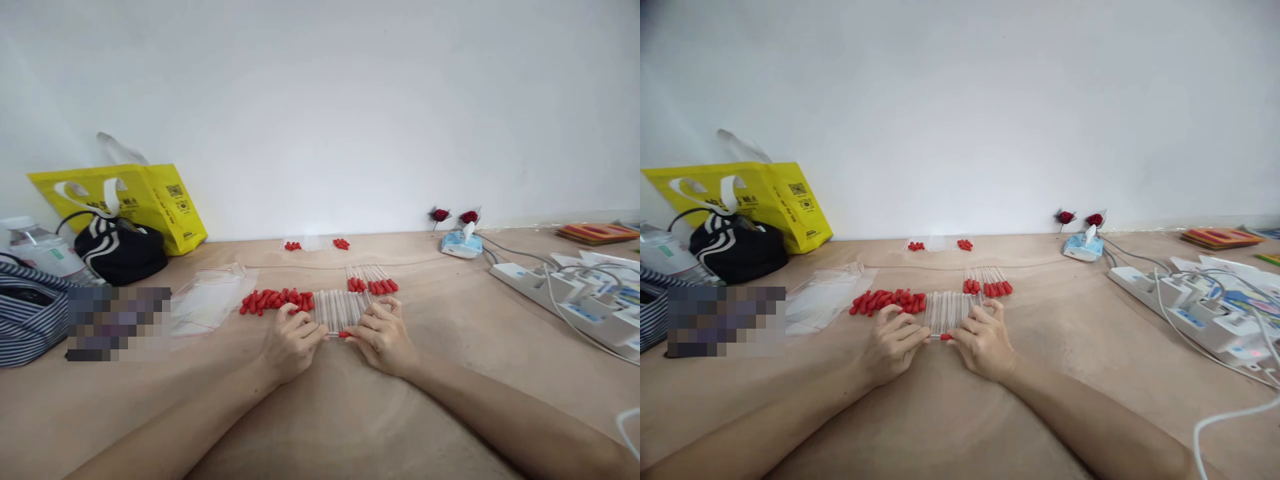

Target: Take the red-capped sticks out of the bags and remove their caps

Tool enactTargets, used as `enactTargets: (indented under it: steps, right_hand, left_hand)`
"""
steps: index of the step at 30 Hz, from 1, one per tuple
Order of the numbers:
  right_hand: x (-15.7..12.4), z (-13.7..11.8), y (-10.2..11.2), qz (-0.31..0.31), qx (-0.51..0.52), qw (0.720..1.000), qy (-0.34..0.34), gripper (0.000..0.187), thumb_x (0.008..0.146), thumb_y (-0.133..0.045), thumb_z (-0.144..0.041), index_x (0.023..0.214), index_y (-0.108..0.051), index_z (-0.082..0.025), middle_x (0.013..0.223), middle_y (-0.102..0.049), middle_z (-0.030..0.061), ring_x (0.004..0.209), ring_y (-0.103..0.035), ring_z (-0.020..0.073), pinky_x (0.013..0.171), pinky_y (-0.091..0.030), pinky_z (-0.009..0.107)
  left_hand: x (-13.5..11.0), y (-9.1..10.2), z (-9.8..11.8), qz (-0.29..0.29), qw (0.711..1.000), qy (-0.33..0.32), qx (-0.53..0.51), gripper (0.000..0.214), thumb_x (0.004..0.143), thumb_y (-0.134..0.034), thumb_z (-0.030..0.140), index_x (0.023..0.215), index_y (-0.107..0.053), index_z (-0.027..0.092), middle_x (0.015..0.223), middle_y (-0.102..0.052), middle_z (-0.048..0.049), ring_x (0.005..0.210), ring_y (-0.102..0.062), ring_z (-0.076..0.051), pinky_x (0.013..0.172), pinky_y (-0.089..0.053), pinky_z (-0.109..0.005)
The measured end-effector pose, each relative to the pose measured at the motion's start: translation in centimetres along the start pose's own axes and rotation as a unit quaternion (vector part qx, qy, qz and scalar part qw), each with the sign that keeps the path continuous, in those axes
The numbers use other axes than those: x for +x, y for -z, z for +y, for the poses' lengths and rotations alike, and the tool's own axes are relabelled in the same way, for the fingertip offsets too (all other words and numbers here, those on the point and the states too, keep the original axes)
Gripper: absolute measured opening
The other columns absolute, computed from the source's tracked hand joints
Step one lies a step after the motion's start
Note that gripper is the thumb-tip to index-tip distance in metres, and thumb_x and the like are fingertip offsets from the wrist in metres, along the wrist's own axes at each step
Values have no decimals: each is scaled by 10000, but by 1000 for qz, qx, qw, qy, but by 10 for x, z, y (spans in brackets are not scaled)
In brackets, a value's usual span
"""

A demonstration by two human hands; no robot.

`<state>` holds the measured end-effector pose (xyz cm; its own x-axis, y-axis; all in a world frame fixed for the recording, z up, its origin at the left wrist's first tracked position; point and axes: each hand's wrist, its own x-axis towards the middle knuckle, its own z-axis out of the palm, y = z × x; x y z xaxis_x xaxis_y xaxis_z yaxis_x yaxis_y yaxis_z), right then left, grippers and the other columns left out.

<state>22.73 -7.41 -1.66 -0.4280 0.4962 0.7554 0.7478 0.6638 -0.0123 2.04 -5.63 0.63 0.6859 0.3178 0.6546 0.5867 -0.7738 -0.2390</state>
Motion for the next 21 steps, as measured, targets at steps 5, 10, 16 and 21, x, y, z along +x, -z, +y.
enactTargets:
  steps: [5,10,16,21]
  right_hand:
    - [-3,-2,2,-20,18,1000,9,160,808,-495,-258,807,-654,-256,601,-564,-20,732,-469,142,845,-204,389]
    - [-7,25,14,13,18,998,-67,176,824,-481,-265,780,-650,-242,696,-610,-1,785,-486,161,828,-223,376]
    - [-10,74,20,-7,-82,986,-147,187,820,-504,-351,824,-673,-271,754,-597,31,758,-484,171,755,-220,365]
    - [-9,76,17,-77,-100,986,-109,199,826,-493,-372,899,-644,-265,832,-640,37,794,-495,178,750,-208,362]
  left_hand:
    - [-1,-3,-2,2,1000,-9,-22,186,837,-432,173,755,-597,202,576,-620,26,637,-525,-124,780,-313,-367]
    - [-10,2,-13,5,997,40,-62,174,832,-439,149,727,-572,188,626,-617,8,659,-512,-137,664,-339,-314]
    - [-3,2,-18,-8,975,169,-145,228,858,-376,196,764,-581,160,712,-518,-34,685,-498,-138,646,-424,-262]
    - [26,-4,-24,-105,942,274,-161,260,849,-340,194,763,-583,160,768,-561,-44,736,-554,-162,677,-448,-296]
